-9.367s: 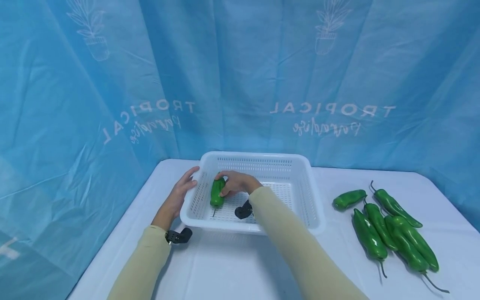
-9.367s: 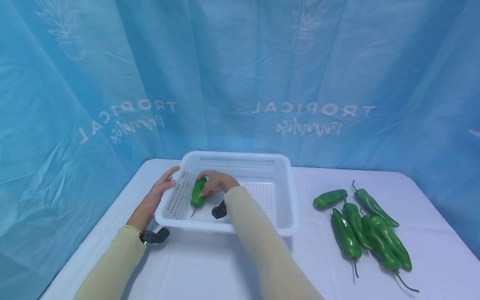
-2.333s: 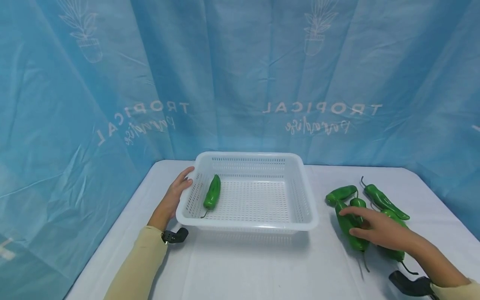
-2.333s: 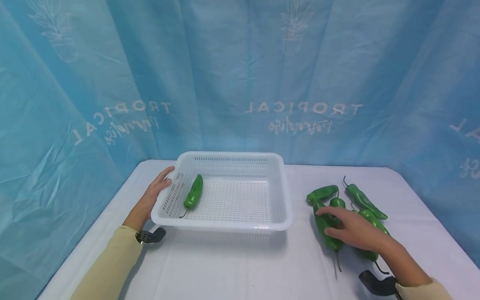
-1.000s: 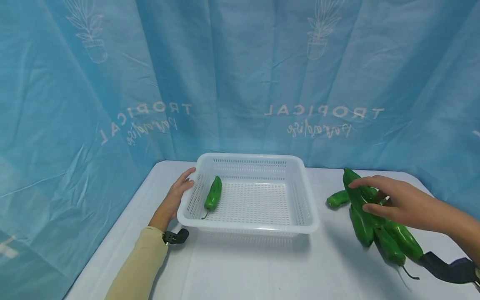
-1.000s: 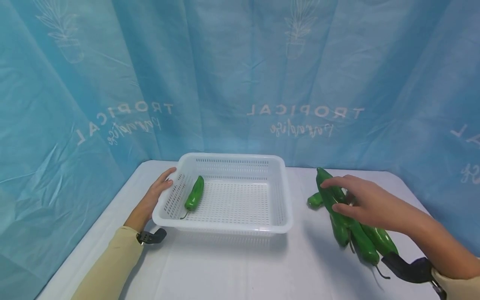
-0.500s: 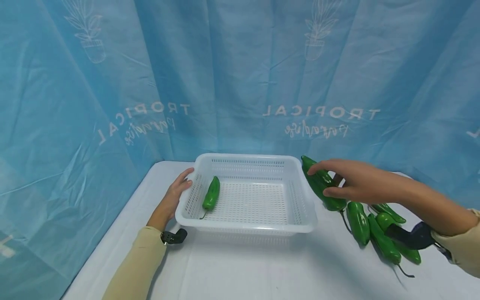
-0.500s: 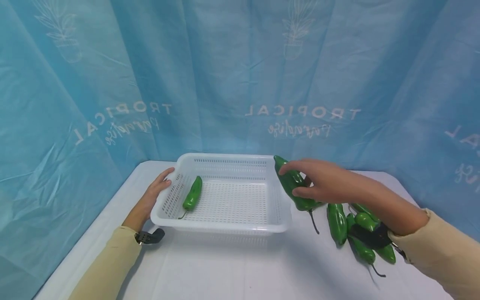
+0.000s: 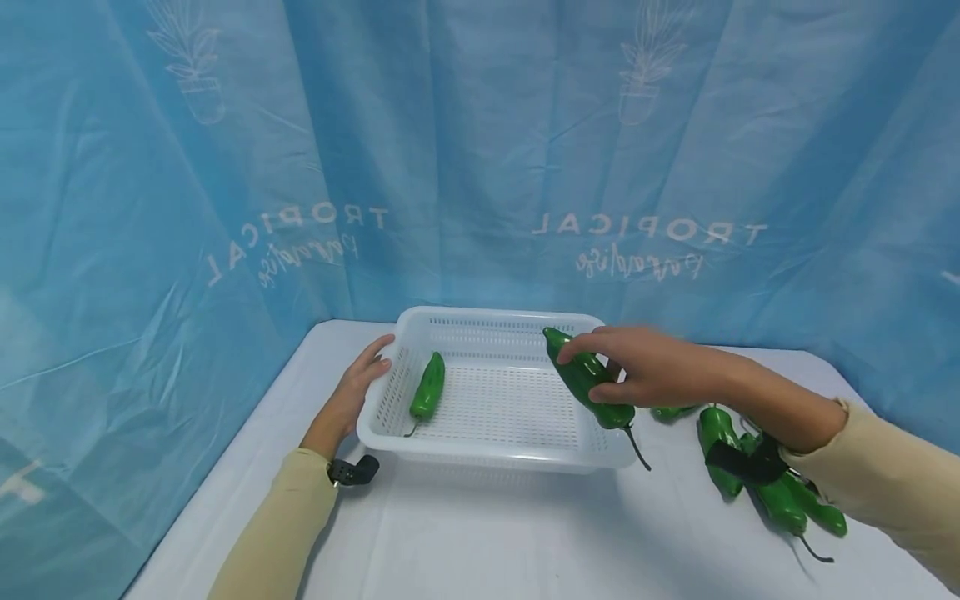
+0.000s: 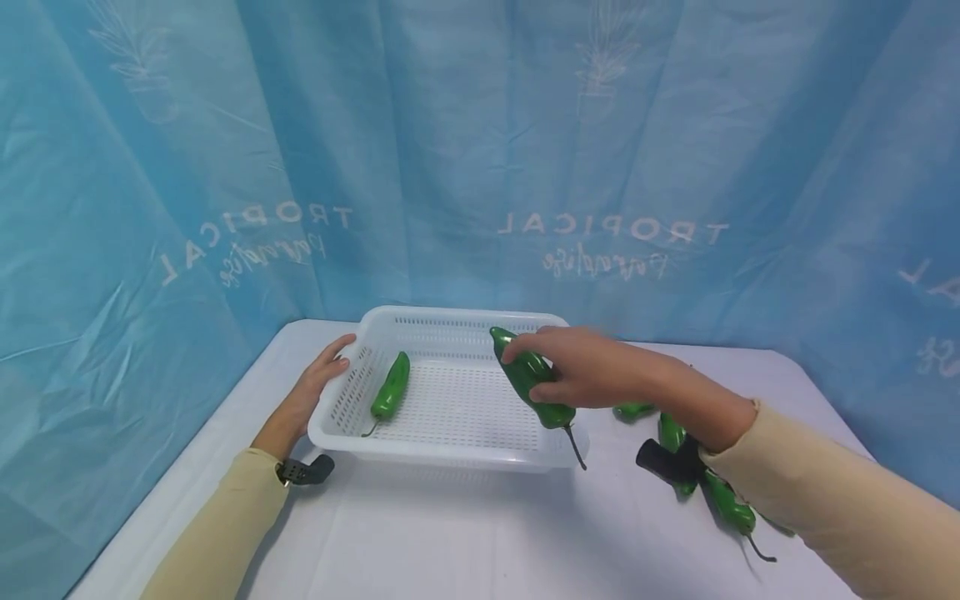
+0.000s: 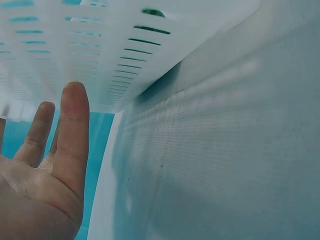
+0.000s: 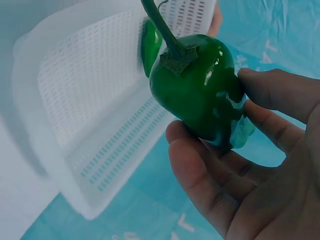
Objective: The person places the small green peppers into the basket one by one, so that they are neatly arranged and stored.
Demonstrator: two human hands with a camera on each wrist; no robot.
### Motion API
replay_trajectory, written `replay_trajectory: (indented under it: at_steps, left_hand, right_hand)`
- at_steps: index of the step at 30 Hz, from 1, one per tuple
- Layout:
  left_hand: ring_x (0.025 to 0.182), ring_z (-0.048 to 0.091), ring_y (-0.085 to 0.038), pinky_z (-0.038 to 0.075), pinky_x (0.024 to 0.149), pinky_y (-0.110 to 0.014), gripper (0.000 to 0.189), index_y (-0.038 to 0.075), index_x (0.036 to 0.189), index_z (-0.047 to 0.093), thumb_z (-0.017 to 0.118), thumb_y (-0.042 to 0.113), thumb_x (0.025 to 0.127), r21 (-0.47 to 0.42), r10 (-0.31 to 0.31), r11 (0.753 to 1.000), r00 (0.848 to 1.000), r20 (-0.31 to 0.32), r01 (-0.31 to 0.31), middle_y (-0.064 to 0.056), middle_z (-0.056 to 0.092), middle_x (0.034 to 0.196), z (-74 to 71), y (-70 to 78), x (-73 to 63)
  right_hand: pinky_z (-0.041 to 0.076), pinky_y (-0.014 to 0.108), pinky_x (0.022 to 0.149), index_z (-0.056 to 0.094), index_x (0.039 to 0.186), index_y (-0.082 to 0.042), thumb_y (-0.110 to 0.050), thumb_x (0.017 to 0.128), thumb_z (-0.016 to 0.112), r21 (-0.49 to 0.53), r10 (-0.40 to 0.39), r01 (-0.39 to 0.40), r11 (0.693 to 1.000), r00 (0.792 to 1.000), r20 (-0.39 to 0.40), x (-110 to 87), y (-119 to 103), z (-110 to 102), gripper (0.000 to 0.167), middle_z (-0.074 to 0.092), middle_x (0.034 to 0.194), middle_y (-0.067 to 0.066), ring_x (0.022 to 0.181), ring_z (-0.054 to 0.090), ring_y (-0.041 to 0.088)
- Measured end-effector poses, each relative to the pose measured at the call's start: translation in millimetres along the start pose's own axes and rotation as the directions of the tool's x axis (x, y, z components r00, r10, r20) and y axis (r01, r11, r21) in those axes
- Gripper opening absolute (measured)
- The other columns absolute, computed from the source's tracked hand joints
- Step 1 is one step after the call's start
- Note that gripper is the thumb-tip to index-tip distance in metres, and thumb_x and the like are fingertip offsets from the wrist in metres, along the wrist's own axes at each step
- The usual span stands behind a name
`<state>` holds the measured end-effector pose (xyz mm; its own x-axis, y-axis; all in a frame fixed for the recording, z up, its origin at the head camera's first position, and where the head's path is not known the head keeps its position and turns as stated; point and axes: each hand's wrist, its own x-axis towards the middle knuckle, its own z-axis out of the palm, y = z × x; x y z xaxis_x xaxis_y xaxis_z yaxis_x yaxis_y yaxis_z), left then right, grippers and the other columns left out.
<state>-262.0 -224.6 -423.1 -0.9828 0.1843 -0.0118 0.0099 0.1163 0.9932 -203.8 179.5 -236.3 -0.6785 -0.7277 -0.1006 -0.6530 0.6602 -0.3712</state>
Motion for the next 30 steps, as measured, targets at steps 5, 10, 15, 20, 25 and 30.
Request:
replay_trajectory:
  at_steps: [5,10,15,20,25,30]
  left_hand:
    - [0.146,0.036,-0.041,0.042,0.112,-0.058,0.062,0.031,0.159,0.016,0.041,0.04,0.103,-0.01,-0.01,1.0,1.0,-0.005,0.01,-0.009,0.023,0.165,0.4,-0.2,0.0]
    - [0.148,0.033,-0.04,0.039,0.114,-0.059,0.063,0.031,0.159,0.015,0.041,0.041,0.102,-0.017,-0.005,1.0,1.0,-0.016,0.004,-0.009,0.022,0.166,1.1,-0.3,0.6]
    - [0.149,0.031,-0.041,0.039,0.114,-0.058,0.064,0.033,0.159,0.015,0.041,0.042,0.101,-0.017,-0.013,1.0,1.0,-0.016,0.013,-0.008,0.019,0.167,1.2,-1.9,0.8]
    - [0.149,0.031,-0.041,0.039,0.114,-0.058,0.064,0.033,0.159,0.015,0.042,0.041,0.101,-0.018,-0.019,1.0,1.0,-0.024,0.019,-0.007,0.02,0.167,0.9,-1.5,-0.4]
    - [0.148,0.033,-0.041,0.039,0.113,-0.058,0.062,0.033,0.158,0.018,0.041,0.04,0.101,-0.036,-0.019,0.999,0.999,-0.036,0.018,-0.006,0.022,0.166,1.1,-2.7,1.2]
    - [0.148,0.034,-0.039,0.04,0.113,-0.057,0.06,0.036,0.157,0.019,0.041,0.04,0.101,-0.037,-0.032,0.999,0.999,-0.036,0.03,-0.004,0.023,0.166,1.0,-4.7,2.6]
  right_hand:
    - [0.062,0.029,0.076,0.055,0.136,-0.019,-0.015,0.094,0.066,0.032,0.007,-0.009,0.999,0.999,0.042,17.2,-2,9,0.043,0.057,0.134,0.012,0.101,0.07,0.019]
    - [0.061,0.03,0.082,0.053,0.137,-0.016,-0.013,0.095,0.064,0.059,-0.049,0.045,0.997,0.996,0.068,38.4,-1,18,0.042,0.057,0.13,0.012,0.107,0.068,0.022]
    - [0.061,0.03,0.083,0.054,0.137,-0.015,-0.013,0.095,0.064,0.045,-0.051,0.047,0.998,0.996,0.079,55.1,0,23,0.044,0.059,0.126,0.011,0.106,0.067,0.023]
    - [0.059,0.031,0.081,0.053,0.139,-0.015,-0.014,0.094,0.065,0.005,-0.046,0.046,0.999,0.995,0.084,71.2,-2,28,0.046,0.06,0.122,0.01,0.1,0.067,0.018]
    - [0.059,0.032,0.082,0.053,0.139,-0.016,-0.015,0.095,0.064,-0.002,-0.048,0.048,0.999,0.994,0.096,85.0,-3,31,0.046,0.06,0.122,0.01,0.097,0.067,0.017]
    - [0.059,0.032,0.081,0.053,0.139,-0.015,-0.015,0.095,0.065,-0.005,-0.051,0.052,0.999,0.994,0.098,90.4,-3,30,0.046,0.06,0.123,0.011,0.1,0.065,0.018]
